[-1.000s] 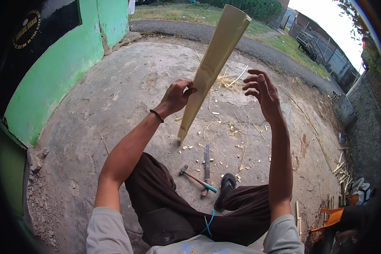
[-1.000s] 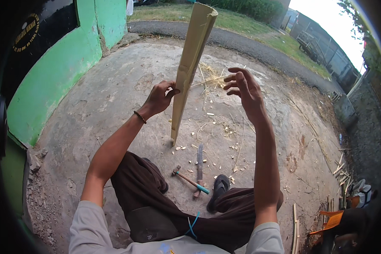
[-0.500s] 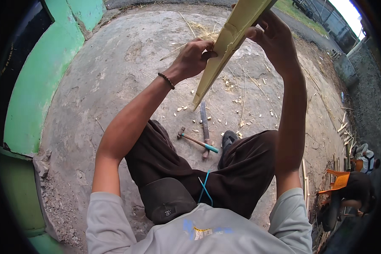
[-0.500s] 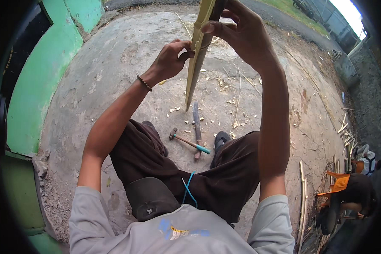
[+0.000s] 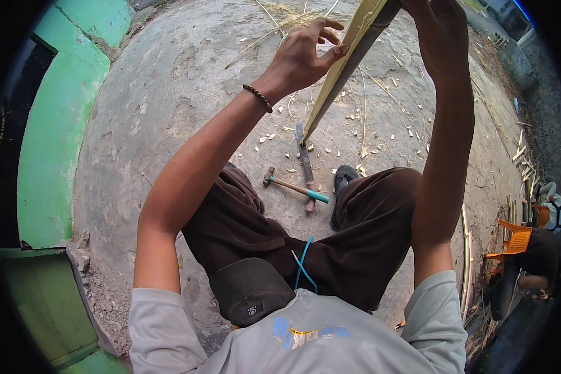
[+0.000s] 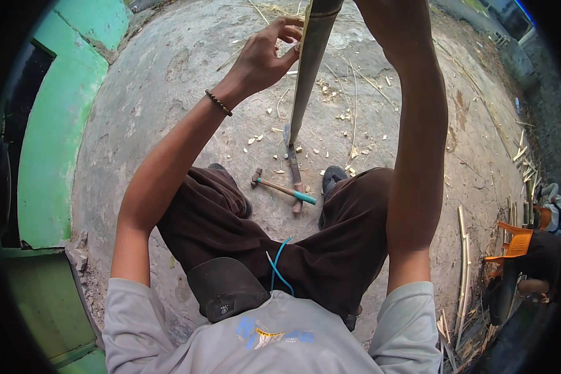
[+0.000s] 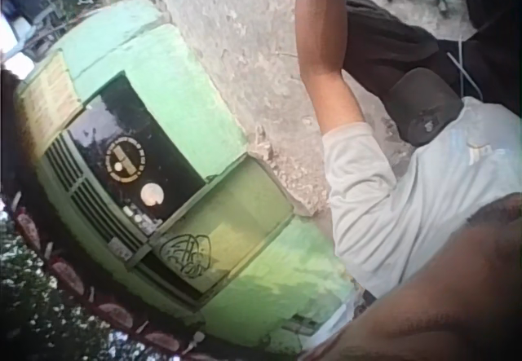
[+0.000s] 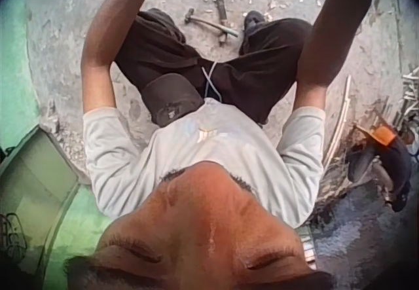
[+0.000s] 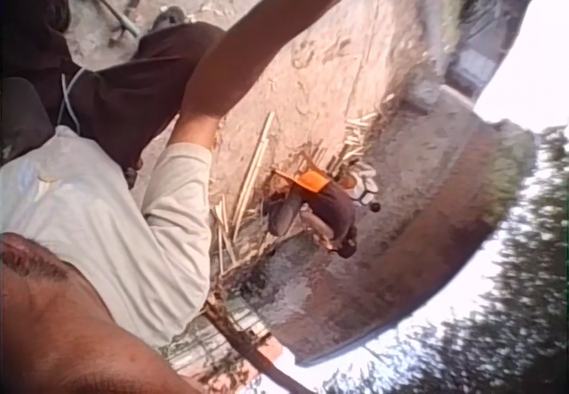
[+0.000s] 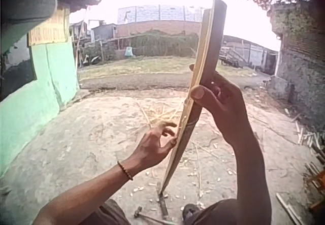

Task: The person shapes a piece of bamboo by hand using a large blade and a hammer. The person holds the bamboo piece vertically and uses the blade and hammer to split or shave the end, then uses the blade to shave thin strips from a long piece of wood.

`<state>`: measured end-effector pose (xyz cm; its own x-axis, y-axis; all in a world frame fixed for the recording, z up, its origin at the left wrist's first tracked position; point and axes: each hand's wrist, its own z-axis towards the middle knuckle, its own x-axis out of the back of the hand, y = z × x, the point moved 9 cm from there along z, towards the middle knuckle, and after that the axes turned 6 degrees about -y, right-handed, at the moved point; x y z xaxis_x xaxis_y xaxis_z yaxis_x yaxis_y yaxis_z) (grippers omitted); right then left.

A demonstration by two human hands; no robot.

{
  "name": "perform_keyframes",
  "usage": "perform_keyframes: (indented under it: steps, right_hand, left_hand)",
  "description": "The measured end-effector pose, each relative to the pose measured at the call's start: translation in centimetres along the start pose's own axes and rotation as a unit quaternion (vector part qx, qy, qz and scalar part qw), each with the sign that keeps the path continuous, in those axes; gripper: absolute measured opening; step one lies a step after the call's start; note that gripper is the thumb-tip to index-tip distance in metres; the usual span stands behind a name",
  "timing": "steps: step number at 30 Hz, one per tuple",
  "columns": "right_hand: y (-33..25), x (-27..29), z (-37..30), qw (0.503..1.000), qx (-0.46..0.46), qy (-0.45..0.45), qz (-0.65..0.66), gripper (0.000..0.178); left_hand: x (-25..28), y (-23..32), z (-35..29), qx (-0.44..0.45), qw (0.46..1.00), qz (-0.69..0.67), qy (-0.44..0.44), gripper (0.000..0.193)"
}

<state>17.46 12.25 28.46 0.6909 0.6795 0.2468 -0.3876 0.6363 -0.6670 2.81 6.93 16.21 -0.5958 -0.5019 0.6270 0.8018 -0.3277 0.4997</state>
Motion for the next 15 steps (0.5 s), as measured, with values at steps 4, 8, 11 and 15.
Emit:
perform_keyframes:
  steps: [4,8,11,15]
  right_hand:
    - [1.7,3.6,-0.5,0.994,-0.030,0.069,-0.075,0.052]
    - [2.3,6.7,-1.9,0.993,-0.007,0.090,-0.076,0.054]
    - [3.0,8.9,-3.3,0.982,-0.022,0.154,-0.103,0.059]
    - [2.4,10.1,-5.6,0.977,0.005,0.180,-0.113,0.060]
  left_hand:
    - [-2.9,-4.9,-2.2,0.109,0.994,-0.010,-0.011,0.034]
    - [-11.5,-10.7,-10.4,0.146,0.942,0.099,-0.286,0.027]
    - [-19.6,-14.3,-18.8,0.118,0.873,0.128,-0.456,0.018]
    - [-29.7,-15.3,-29.8,0.161,0.813,0.156,-0.538,0.029]
